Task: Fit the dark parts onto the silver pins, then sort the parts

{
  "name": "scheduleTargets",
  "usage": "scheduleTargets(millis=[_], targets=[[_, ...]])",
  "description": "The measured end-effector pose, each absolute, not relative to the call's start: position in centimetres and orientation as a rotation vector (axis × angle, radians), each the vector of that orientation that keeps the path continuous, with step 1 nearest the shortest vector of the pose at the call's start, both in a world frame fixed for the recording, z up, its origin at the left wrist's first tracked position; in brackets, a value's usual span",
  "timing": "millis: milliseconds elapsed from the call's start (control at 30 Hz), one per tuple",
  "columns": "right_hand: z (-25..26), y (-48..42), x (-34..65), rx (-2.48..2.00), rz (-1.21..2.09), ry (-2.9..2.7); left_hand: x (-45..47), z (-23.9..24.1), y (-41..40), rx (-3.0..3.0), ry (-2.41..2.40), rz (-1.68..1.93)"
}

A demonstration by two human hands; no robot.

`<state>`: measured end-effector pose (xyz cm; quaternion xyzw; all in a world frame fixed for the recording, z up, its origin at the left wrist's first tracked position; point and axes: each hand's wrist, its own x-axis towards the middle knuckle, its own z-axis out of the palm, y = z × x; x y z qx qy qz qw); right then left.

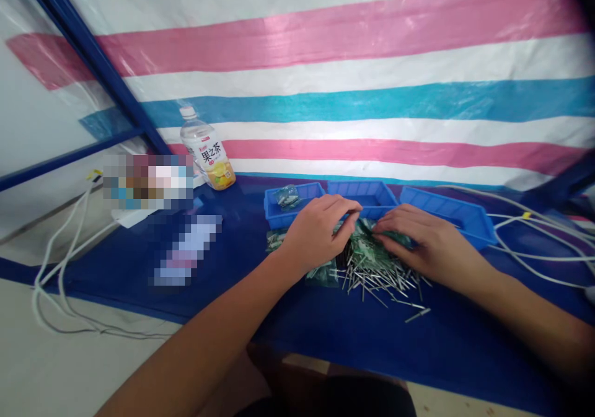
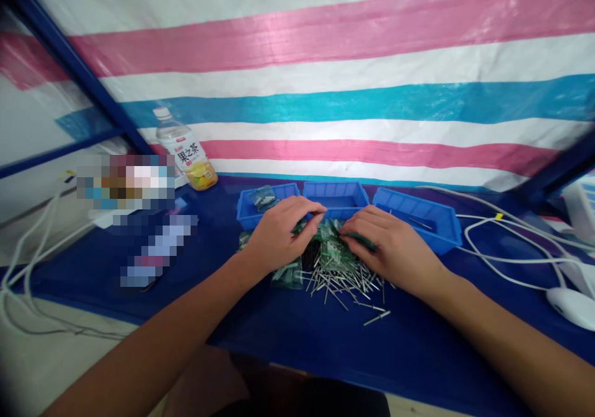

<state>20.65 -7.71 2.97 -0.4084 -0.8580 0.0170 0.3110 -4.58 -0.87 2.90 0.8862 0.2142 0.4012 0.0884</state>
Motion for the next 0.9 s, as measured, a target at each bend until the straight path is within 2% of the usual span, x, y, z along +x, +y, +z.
scheduleTargets(millis=[233,433,667,900], targets=[[3.4,-8.3,20.6,-1.289,0.103,-1.912,-4.4,3.0,-1.0,2.639,0.543,1.147],[3.6,-9.5,18.9,-1.156,0.285,-1.582,-4.3,3.3,-1.8,2.524,0.532,1.072],[3.5,-9.9,17.9,-1.139,0.445,-1.461,-3.9,3.2,-2.1,2.100,0.584,0.998],[2.4,-9.1,18.7,-1.255,0.673,-1.496,-3.7,3.7,-2.4,1.969,0.596,1.043]])
